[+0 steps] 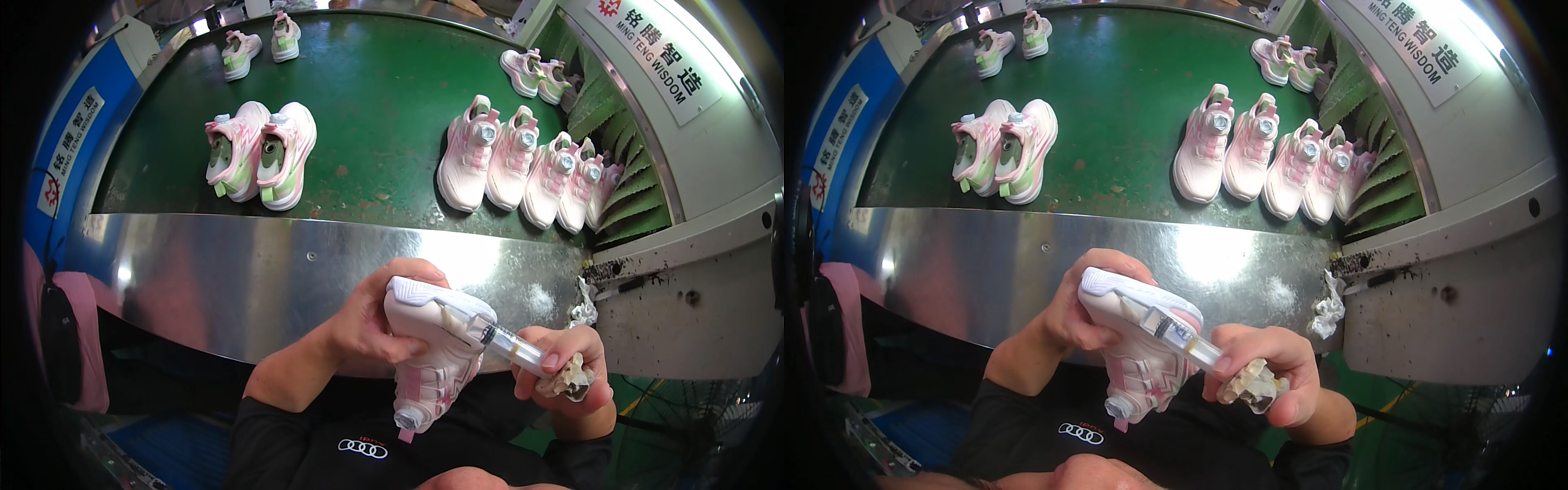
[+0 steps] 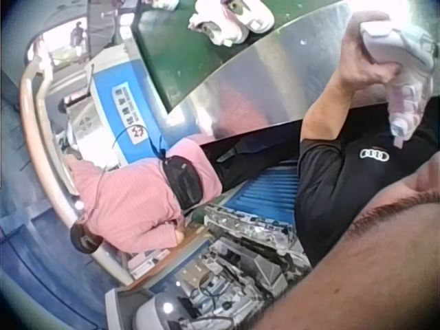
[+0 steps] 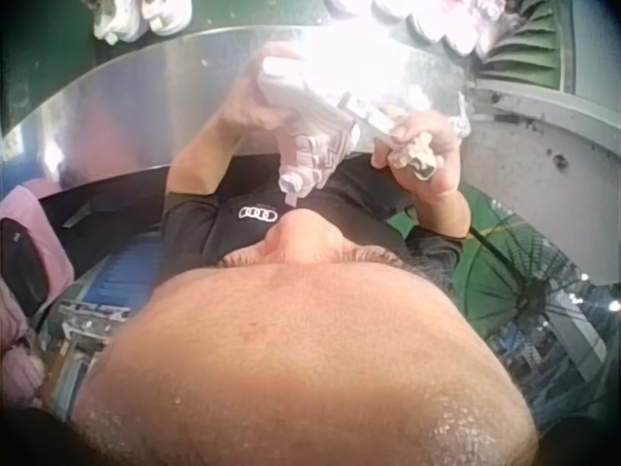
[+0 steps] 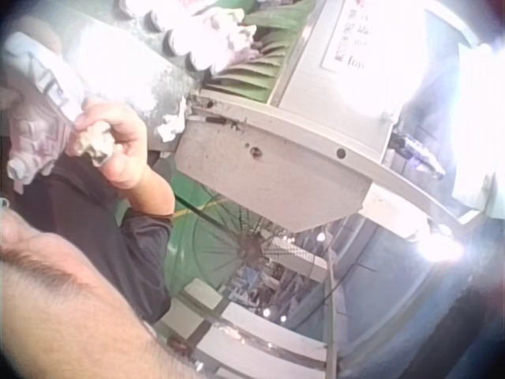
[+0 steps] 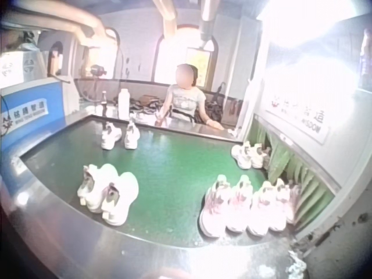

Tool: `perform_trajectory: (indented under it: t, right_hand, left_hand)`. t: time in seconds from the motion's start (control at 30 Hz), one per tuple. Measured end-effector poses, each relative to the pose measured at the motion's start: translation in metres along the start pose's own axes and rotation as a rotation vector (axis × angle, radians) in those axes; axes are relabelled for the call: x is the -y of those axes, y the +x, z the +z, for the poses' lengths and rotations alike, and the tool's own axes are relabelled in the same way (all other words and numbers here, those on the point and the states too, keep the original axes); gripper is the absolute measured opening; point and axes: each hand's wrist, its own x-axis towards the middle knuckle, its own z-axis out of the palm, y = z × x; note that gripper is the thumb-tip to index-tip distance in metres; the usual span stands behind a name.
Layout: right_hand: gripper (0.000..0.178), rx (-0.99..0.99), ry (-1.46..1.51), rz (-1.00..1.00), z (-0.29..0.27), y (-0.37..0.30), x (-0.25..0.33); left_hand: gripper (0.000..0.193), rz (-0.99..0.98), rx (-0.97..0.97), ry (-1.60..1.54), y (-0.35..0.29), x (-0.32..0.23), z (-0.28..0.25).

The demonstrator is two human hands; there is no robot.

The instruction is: The person applies adhesive along the seams of shoes using a syringe, refills the syringe with liquid from a bottle, and wipes the syringe with a paper towel.

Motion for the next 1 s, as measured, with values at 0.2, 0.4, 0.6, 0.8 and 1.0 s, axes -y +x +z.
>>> perform_trajectory:
  t: [0.2,0.4,0.6,0.8,1.0]
  right_hand:
    - [0.060,-0.020,0.000,-0.026,-0.001,-0.004,-0.001]
    - [0.059,-0.040,-0.023,-0.025,-0.007,-0.013,-0.005]
    - [0.053,-0.142,-0.126,0.041,-0.004,-0.021,-0.008]
    - [0.059,-0.111,-0.028,-0.019,-0.021,-0.039,-0.025]
    - [0.055,-0.134,-0.012,0.032,-0.027,-0.054,-0.037]
  left_hand:
    - [0.069,-0.009,0.091,-0.002,0.000,0.000,-0.010]
    - [0.068,0.004,0.047,0.050,0.001,0.001,-0.013]
    - [0.071,-0.085,-0.082,-0.017,0.000,-0.002,-0.015]
    - [0.073,-0.164,-0.192,-0.074,0.001,0.000,-0.021]
    - [0.070,-0.191,-0.279,-0.065,0.008,0.001,-0.018]
